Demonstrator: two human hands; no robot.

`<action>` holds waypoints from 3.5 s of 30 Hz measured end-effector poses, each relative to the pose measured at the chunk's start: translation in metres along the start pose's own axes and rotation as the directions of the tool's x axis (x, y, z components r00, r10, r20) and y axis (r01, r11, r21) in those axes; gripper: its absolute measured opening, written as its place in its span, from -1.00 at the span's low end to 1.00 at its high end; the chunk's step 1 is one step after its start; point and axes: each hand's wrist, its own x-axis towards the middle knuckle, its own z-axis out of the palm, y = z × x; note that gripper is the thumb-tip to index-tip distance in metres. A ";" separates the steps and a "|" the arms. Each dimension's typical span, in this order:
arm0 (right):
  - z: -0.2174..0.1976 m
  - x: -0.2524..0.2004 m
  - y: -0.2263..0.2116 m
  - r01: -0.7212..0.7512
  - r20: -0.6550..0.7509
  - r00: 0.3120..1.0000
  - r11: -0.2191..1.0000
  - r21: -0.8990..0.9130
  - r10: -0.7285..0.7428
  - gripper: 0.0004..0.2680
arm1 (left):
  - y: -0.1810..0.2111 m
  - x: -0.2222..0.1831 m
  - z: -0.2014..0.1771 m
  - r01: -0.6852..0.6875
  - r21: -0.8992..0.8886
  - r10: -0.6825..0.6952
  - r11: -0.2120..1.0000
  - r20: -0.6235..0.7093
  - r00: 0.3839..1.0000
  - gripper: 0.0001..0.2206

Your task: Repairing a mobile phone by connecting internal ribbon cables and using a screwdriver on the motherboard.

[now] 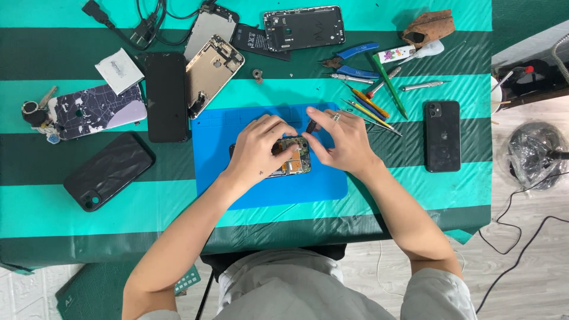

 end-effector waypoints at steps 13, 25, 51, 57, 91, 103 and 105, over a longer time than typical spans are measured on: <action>0.002 -0.003 -0.001 0.010 0.028 1.000 0.999 -0.033 -0.009 -0.60 | -0.004 -0.002 0.004 0.000 0.007 0.000 1.000 0.010 1.000 -0.81; 0.001 -0.002 -0.002 0.021 0.036 0.999 0.998 -0.053 -0.020 -0.60 | -0.004 -0.003 0.005 -0.001 0.010 0.001 1.000 0.013 1.000 -0.83; 0.000 0.003 -0.003 0.044 0.021 0.999 0.998 -0.051 -0.043 -0.60 | -0.008 -0.004 0.006 -0.008 0.005 0.008 1.000 0.004 1.000 -0.84; -0.002 0.003 -0.003 0.030 0.035 0.999 0.999 -0.037 -0.029 -0.60 | -0.006 -0.004 0.005 -0.004 0.000 0.004 1.000 0.003 1.000 -0.84; -0.003 0.000 0.007 0.097 -0.185 0.981 0.978 0.186 -0.062 -0.72 | 0.017 0.010 -0.008 -0.281 0.088 0.279 0.956 0.025 0.960 -0.92; 0.017 -0.024 0.018 0.096 0.041 0.994 0.994 0.050 -0.099 -0.68 | 0.012 0.001 -0.014 -0.219 0.330 0.099 0.918 0.344 0.934 -0.31; 0.020 -0.024 0.017 0.088 0.066 0.993 0.991 0.104 -0.095 -0.66 | 0.006 0.001 -0.019 -0.167 0.286 0.014 0.944 0.469 0.883 -0.20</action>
